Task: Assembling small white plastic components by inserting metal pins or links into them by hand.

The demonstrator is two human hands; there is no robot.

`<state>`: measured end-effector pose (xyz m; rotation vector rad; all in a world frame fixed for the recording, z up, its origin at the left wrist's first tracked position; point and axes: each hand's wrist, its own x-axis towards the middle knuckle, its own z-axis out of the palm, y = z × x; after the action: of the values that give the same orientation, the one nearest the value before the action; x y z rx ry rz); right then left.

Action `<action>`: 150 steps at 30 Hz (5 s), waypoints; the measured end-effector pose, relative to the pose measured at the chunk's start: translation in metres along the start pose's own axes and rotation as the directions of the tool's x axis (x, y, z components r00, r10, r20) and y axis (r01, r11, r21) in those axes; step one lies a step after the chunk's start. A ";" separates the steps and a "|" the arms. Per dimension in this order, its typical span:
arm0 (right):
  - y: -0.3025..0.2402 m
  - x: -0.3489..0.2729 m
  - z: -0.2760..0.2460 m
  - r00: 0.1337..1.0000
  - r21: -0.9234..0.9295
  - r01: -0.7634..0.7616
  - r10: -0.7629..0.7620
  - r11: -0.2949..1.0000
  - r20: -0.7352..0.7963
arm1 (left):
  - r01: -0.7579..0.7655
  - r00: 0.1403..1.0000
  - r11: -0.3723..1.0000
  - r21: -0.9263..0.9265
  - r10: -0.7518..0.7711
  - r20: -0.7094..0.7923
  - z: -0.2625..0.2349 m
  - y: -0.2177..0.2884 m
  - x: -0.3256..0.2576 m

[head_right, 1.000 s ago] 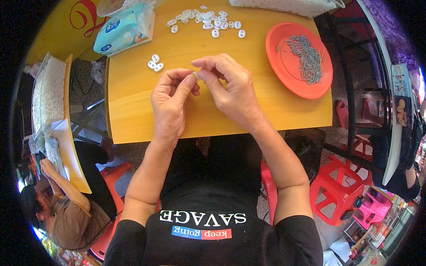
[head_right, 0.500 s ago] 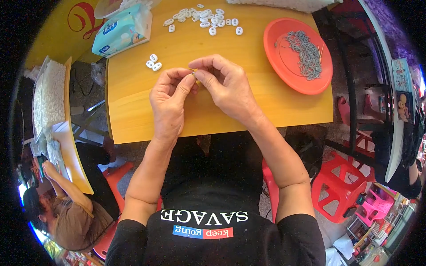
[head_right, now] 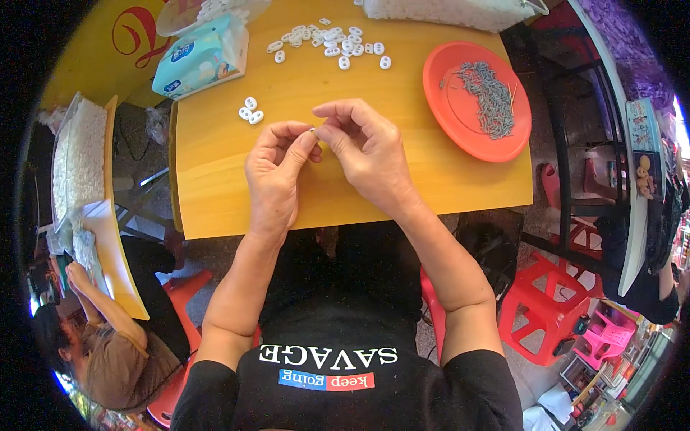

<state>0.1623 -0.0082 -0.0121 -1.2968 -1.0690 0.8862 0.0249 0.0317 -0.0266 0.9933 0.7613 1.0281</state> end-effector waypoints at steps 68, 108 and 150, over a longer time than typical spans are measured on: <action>-0.003 0.007 -0.015 0.976 0.294 -0.201 0.168 0.934 0.136 | -0.011 1.000 0.981 -0.196 0.010 -0.005 0.001 0.000 0.004; -0.004 0.004 0.005 0.997 -0.084 0.071 -0.074 0.994 -0.030 | -0.050 0.999 0.989 -0.143 0.047 -0.024 0.000 -0.003 0.005; -0.050 -0.024 0.036 0.907 0.586 -0.342 0.095 0.734 0.410 | -0.516 0.796 0.855 -0.057 0.503 0.337 -0.025 0.032 -0.031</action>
<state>0.1179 -0.0248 0.0335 -0.6825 -0.7556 1.5641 -0.0182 0.0154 -0.0047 1.4122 0.2170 1.2574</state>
